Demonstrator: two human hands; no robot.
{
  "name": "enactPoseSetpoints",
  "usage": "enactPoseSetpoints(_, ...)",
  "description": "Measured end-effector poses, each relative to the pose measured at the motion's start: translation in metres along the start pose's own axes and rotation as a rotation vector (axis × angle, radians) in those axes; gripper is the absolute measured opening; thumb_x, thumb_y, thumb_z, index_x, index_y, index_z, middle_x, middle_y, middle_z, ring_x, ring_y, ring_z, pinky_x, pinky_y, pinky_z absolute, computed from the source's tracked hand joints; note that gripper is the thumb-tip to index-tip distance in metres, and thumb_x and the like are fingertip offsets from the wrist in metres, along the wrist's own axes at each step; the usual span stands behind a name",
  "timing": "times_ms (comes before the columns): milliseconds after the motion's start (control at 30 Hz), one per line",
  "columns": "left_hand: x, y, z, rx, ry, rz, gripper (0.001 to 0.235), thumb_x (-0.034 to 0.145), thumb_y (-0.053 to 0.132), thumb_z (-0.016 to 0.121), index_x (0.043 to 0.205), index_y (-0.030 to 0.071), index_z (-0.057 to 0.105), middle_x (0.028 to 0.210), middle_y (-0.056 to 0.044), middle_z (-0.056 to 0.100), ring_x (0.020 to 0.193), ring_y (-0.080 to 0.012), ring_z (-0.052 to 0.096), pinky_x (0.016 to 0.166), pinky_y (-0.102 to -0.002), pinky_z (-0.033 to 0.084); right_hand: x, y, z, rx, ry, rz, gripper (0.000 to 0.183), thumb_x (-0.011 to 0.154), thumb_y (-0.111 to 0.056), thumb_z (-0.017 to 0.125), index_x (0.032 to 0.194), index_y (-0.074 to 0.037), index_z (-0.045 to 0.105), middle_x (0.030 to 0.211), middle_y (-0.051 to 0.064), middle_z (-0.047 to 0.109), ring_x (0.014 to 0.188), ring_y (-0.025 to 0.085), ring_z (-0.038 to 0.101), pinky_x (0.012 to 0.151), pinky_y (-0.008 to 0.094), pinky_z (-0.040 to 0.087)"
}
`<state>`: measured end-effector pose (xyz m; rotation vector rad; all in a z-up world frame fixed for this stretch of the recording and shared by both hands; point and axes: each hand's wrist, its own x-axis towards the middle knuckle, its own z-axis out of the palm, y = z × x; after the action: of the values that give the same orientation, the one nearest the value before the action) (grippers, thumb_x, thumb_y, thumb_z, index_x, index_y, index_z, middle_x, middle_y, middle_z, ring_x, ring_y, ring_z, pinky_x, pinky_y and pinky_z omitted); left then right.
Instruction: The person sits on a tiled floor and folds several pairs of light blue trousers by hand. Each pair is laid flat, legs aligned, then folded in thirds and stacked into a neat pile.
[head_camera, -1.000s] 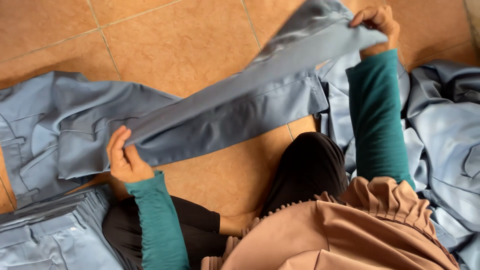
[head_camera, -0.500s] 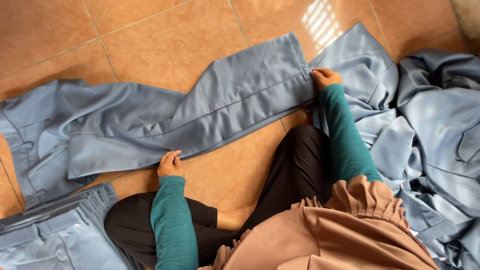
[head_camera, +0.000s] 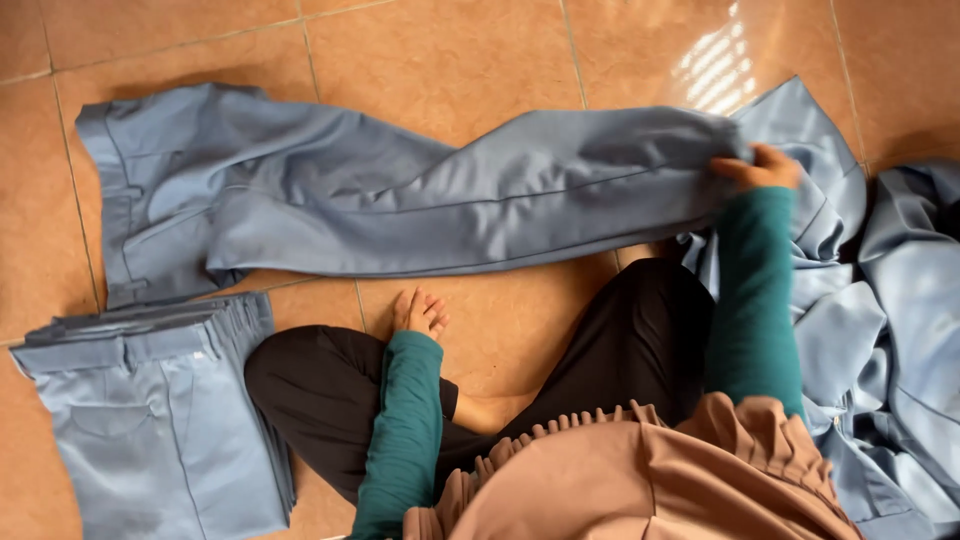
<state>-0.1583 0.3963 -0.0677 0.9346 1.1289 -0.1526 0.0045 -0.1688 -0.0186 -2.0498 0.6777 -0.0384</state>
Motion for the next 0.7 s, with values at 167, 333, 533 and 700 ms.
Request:
enactPoseSetpoints(167,0.012,-0.001,-0.005,-0.13,-0.338,-0.057,0.057,0.098,0.028,0.052,0.152,0.019,0.036,0.153,-0.03,0.044,0.141,-0.0423,0.047,0.105,-0.052,0.048,-0.081,-0.048,-0.095,0.505,0.375,-0.208,0.032,0.074,-0.013,0.088,0.104,-0.009,0.078,0.093,-0.003,0.071,0.086,0.008,0.066,0.084,0.023,0.059)
enactPoseSetpoints(333,-0.04,0.012,0.049,0.072,-0.244,-0.123,0.062,0.089,0.045,0.061,0.143,0.017,0.052,0.137,-0.019,0.064,0.123,-0.0314,0.064,0.091,-0.039,0.054,-0.001,0.191,-0.125,-0.089,0.179,0.129,0.042,0.073,-0.033,0.092,0.108,-0.021,0.073,0.112,-0.007,0.06,0.102,0.004,0.052,0.091,0.018,0.035)
enactPoseSetpoints(533,-0.012,0.011,0.064,0.157,-0.228,-0.121,0.06,0.087,0.053,0.063,0.132,0.014,0.055,0.119,-0.022,0.073,0.105,-0.0313,0.073,0.081,-0.034,0.056,-0.001,0.183,-0.086,0.143,0.298,0.221,0.048,0.072,-0.03,0.091,0.114,-0.01,0.077,0.091,0.001,0.075,0.079,0.005,0.068,0.072,0.019,0.061)
enactPoseSetpoints(700,0.016,0.009,0.07,0.135,-0.173,0.011,0.035,0.096,0.035,0.062,0.111,0.008,0.047,0.099,-0.03,0.074,0.087,-0.0353,0.077,0.052,-0.031,0.049,-0.008,0.135,-0.087,0.071,0.371,0.011,0.03,0.084,-0.025,0.083,0.112,-0.016,0.08,0.09,-0.009,0.075,0.077,-0.004,0.063,0.075,0.011,0.055)
